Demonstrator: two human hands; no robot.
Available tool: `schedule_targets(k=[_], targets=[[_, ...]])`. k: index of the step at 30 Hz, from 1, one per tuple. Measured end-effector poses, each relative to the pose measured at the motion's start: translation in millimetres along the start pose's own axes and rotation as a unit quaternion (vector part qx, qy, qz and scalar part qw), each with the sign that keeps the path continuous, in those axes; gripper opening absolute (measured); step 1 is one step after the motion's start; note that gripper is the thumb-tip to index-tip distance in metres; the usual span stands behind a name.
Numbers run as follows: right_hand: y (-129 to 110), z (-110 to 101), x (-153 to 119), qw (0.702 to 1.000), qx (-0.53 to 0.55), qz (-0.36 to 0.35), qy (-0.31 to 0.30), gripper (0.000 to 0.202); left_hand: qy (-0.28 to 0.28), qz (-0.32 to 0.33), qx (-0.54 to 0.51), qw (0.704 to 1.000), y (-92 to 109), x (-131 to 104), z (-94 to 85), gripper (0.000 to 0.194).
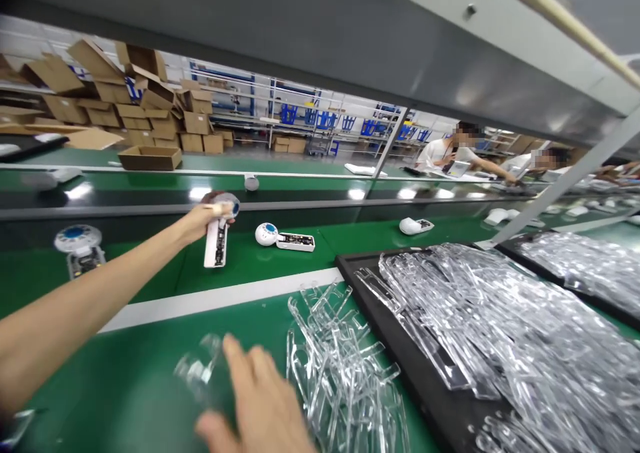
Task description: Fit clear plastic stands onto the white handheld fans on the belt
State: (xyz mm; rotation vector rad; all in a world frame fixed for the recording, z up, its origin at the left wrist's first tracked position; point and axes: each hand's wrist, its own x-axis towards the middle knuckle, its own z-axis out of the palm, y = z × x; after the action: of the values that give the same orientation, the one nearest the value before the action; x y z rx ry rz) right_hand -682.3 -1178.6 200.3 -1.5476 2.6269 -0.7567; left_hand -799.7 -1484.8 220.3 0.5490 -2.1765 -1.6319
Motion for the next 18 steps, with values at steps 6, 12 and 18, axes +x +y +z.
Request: schedule_targets(k=[6,12,18], targets=[[4,-29,82,0.975,0.132,0.129,0.123,0.054,-0.021,-0.021,-0.454,0.891,40,-74,-1.8,0.046],[-23,-10,101,0.975,0.075,0.128,0.167,0.060,-0.050,0.015,-0.489,0.871,66,-115,20.5,0.041],[-27,2,85,0.973,0.140,0.107,0.147,0.066,-0.042,0.037,-0.480,0.875,72,-128,11.3,0.044]])
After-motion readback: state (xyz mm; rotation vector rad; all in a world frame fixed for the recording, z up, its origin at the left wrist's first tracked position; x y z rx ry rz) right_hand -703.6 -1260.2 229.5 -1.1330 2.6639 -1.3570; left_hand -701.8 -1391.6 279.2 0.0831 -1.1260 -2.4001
